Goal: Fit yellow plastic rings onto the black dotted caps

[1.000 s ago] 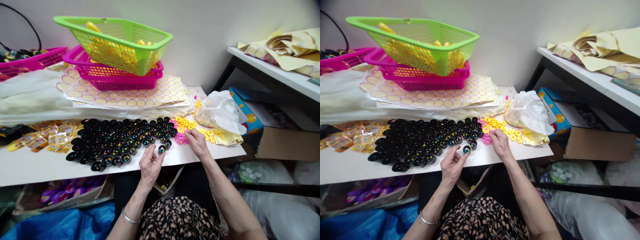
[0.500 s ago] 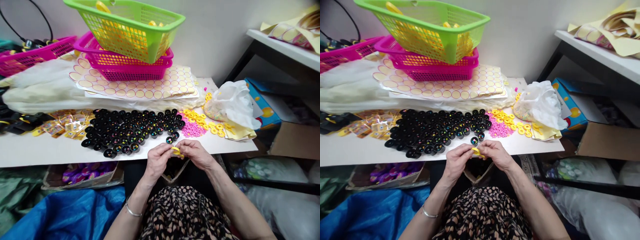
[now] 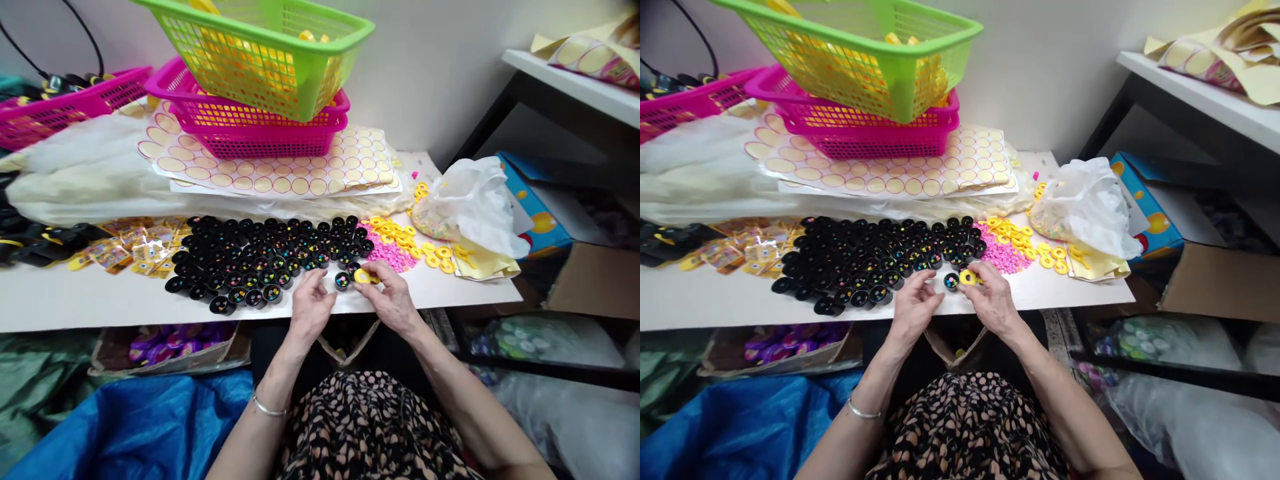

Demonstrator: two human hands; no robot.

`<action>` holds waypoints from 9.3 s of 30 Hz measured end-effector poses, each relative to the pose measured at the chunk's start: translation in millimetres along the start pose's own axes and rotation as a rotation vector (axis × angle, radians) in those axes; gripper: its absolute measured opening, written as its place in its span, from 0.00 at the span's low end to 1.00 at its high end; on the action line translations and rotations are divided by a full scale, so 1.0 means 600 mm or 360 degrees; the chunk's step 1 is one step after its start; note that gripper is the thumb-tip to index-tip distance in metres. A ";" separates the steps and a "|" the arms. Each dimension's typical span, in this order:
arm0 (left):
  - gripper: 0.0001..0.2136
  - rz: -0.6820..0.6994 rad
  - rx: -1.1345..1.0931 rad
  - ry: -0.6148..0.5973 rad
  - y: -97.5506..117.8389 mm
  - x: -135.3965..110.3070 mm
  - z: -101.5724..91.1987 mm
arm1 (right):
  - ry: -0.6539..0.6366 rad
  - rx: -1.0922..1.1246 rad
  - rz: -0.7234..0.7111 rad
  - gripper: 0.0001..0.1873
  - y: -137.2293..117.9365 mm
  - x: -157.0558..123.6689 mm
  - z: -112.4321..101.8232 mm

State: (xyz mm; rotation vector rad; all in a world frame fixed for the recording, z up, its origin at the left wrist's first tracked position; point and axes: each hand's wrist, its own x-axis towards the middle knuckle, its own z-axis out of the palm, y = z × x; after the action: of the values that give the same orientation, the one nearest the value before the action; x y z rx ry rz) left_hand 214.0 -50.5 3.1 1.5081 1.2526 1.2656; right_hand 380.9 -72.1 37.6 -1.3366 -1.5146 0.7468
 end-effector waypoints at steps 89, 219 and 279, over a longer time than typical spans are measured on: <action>0.12 -0.0681 -0.0241 -0.0038 -0.002 0.013 0.006 | 0.0014 0.1189 0.1375 0.19 -0.016 -0.009 0.120; 0.18 0.0568 -0.0149 -0.0863 0.088 -0.146 0.047 | -0.0133 0.1534 0.0839 0.17 -0.019 -0.206 -0.022; 0.09 0.0334 0.0747 -0.0078 -0.013 0.024 0.064 | 0.0339 -0.0760 0.0212 0.07 0.117 0.009 -0.114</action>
State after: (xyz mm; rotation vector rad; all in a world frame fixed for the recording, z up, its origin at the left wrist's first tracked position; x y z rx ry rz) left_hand 250.2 -33.9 -9.0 2.0353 1.4564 1.0997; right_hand 471.2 -61.0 0.8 -1.8224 -1.4937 0.3120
